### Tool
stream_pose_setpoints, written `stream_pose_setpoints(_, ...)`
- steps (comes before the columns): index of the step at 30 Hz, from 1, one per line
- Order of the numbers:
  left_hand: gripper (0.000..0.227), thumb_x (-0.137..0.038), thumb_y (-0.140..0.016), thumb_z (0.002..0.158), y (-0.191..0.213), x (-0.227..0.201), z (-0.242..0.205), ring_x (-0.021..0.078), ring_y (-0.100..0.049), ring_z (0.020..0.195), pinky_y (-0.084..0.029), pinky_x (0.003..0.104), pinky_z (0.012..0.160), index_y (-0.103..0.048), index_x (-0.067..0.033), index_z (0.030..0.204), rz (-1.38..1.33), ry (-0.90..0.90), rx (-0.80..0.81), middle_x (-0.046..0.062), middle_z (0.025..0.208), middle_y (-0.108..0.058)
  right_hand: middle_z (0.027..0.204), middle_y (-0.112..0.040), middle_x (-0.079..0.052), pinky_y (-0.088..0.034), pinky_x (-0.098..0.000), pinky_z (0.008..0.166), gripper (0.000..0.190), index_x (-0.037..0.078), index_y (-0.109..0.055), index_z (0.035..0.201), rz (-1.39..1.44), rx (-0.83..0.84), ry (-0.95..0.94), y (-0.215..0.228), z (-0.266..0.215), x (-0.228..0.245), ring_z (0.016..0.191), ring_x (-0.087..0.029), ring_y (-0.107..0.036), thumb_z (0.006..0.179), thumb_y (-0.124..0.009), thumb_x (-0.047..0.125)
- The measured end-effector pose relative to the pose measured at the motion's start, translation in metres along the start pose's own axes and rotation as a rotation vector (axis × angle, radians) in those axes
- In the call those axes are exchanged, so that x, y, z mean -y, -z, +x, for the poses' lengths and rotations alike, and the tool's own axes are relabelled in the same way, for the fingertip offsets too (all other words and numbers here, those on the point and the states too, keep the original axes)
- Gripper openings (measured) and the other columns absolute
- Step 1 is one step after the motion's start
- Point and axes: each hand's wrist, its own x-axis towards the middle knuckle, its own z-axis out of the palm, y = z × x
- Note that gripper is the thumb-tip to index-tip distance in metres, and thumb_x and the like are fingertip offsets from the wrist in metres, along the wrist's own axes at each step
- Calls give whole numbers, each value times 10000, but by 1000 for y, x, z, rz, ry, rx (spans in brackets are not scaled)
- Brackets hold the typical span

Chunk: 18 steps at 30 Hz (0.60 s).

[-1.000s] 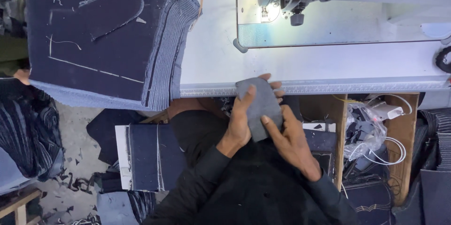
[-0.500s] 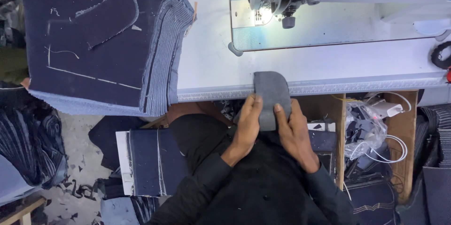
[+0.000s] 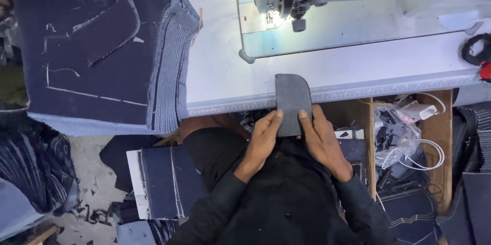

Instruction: The person cuts rectangular pieces from a sheet of dark fabric using industrial scissors, then places the cut pieces into a box or drawer. The fabric is held and aligned by hand while cutting.

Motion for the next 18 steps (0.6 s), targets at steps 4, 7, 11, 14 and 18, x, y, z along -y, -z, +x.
stream_pose_setpoints(4, 379, -292, -550, 1093, 8, 15, 2, 32, -365, 645, -294, 235, 567, -754, 17, 1172, 110, 75, -88, -64, 744, -497, 682, -601, -128, -463, -330, 572, 328, 0, -598, 1105, -27, -20, 45, 5, 2, -7, 623, -127, -510, 1074, -482, 305)
stream_pose_setpoints(7, 358, -272, -586, 1084, 4, 6, 0, 1, -413, 702, -340, 213, 607, -755, 43, 1071, 40, 31, -30, -92, 803, -573, 693, -621, -87, -455, -303, 591, 337, 10, -596, 1133, 13, -47, 110, 6, 3, -5, 650, -88, -485, 1069, -454, 310)
stream_pose_setpoints(11, 352, -248, -606, 1067, 2, 6, 1, 4, -519, 792, -433, 206, 698, -752, 67, 1007, 96, -55, -51, -73, 854, -656, 699, -595, -99, -446, -305, 597, 352, -9, -613, 1077, 10, -45, 105, 5, 6, -26, 666, -84, -462, 1094, -456, 305)
stream_pose_setpoints(14, 316, -225, -631, 1053, 4, 7, 3, 22, -537, 783, -449, 208, 698, -755, 64, 1021, 181, -97, -96, -42, 845, -662, 687, -593, -94, -466, -314, 566, 362, -13, -603, 1022, 48, -32, 66, 2, 5, -26, 627, -93, -489, 1095, -451, 307)
stream_pose_setpoints(18, 340, -132, -716, 905, -16, -23, -7, 7, -657, 856, -565, 186, 711, -547, -16, 1177, 322, -218, -231, -28, 986, -687, 626, -561, -117, -435, -355, 523, 322, 12, -604, 1021, -68, -125, 123, 1, 7, -26, 571, -142, -470, 1091, -463, 292)
